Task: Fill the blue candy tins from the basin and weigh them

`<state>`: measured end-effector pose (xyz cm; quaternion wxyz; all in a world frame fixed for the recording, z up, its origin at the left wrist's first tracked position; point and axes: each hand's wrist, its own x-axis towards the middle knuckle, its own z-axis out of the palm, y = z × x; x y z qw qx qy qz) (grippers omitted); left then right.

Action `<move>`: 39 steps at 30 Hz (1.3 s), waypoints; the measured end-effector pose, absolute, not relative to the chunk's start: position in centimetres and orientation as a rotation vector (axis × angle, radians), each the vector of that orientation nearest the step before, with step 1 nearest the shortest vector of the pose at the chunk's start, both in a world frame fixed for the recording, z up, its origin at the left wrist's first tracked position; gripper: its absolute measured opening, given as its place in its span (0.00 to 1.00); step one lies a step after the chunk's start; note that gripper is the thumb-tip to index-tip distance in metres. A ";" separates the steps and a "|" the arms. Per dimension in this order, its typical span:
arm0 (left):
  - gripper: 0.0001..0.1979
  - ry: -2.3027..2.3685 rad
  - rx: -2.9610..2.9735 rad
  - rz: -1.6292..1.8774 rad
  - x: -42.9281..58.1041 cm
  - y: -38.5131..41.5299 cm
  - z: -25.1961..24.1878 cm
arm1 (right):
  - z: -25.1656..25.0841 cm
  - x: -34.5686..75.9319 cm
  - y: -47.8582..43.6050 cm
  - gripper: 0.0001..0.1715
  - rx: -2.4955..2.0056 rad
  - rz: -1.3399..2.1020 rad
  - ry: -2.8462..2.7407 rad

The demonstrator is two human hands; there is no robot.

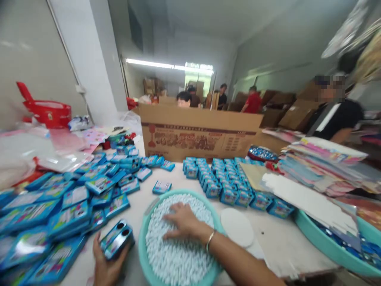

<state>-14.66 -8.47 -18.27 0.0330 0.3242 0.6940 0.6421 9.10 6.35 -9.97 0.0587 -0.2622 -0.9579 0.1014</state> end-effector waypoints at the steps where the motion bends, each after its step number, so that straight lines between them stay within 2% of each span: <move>1: 0.50 2.140 0.939 1.928 -14.5 -9.2 -17.4 | -9.2 9.4 6.0 0.37 -0.839 0.376 -2.890; 4: 0.55 2.074 0.837 1.965 -14.1 -9.8 -13.1 | -8.6 10.1 4.9 0.40 -0.866 0.595 -2.880; 7: 0.52 1.902 0.961 1.934 -13.5 -9.3 -8.2 | -9.2 10.5 3.7 0.31 -0.960 0.755 -2.758; 10: 0.47 1.736 1.377 1.648 -12.5 -8.3 -4.7 | -9.9 10.2 3.7 0.18 -1.134 0.955 -2.444; 14: 0.43 1.708 2.056 1.096 -10.8 -5.8 -3.1 | -9.7 9.7 4.8 0.07 -1.239 1.534 -1.803; 18: 0.46 1.748 2.259 0.625 -9.3 -3.2 -3.6 | -8.5 9.6 4.9 0.13 -1.219 1.972 -1.026; 22: 0.47 1.794 2.273 0.464 -8.0 -2.3 -4.4 | -7.4 8.3 3.9 0.20 -1.044 1.847 -0.489; 25: 0.48 1.840 2.226 0.512 -7.4 -2.4 -4.7 | -6.6 6.6 2.8 0.19 -0.905 1.708 -0.451; 30: 0.47 1.811 2.129 0.809 -7.5 -2.9 -5.6 | -4.4 5.3 2.0 0.14 -0.775 1.507 -0.616; 34: 0.45 1.698 2.046 1.095 -7.7 -3.1 -6.4 | -2.9 5.2 2.7 0.11 -0.774 1.482 -0.704; 39: 0.42 1.629 1.962 1.274 -7.3 -3.0 -6.1 | -1.8 5.1 3.4 0.10 -0.727 1.471 -0.733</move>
